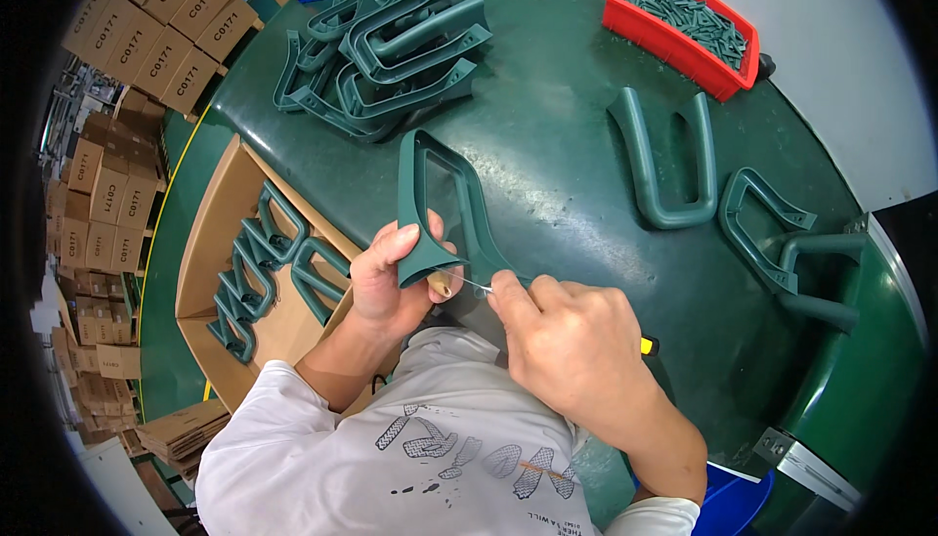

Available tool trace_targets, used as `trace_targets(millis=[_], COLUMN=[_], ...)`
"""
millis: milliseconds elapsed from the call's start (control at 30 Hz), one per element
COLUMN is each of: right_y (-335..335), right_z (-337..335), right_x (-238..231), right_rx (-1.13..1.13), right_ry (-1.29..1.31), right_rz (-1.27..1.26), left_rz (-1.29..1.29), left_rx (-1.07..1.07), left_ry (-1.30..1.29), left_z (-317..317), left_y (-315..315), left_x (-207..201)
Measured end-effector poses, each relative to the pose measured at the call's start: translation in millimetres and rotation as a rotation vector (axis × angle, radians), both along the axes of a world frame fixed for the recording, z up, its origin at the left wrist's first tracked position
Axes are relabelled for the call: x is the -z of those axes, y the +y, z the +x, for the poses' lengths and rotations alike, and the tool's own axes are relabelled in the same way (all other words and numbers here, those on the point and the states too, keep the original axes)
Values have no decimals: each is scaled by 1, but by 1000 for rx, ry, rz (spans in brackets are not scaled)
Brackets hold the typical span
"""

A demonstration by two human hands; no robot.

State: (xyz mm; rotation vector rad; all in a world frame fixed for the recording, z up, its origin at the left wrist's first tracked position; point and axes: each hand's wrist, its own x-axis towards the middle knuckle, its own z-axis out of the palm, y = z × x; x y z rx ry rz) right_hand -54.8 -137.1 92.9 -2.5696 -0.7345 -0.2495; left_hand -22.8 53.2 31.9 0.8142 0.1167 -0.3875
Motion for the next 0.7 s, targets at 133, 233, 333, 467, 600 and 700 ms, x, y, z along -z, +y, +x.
trace_targets(millis=[133, 233, 333, 467, 600, 700], right_y=[0, 0, 0, -2, 0, -1], right_z=[0, 1, 1, 1, 2, 2], right_x=[0, 0, 2, 7, 3, 3], right_rx=[1, 2, 4, -17, 30, 18], right_ry=[8, 8, 8, -18, -33, -32], right_rz=[-11, -10, -19, -55, -20, -5], left_rz=[1, -6, -14, -3, -9, -20], left_rx=[7, 8, 17, 16, 14, 28], left_ry=[-10, -10, -18, -18, -7, -27], left_z=[0, 0, 1, 1, 2, 2], left_y=[1, 1, 1, 1, 1, 1], left_x=[1, 1, 3, 2, 2, 3])
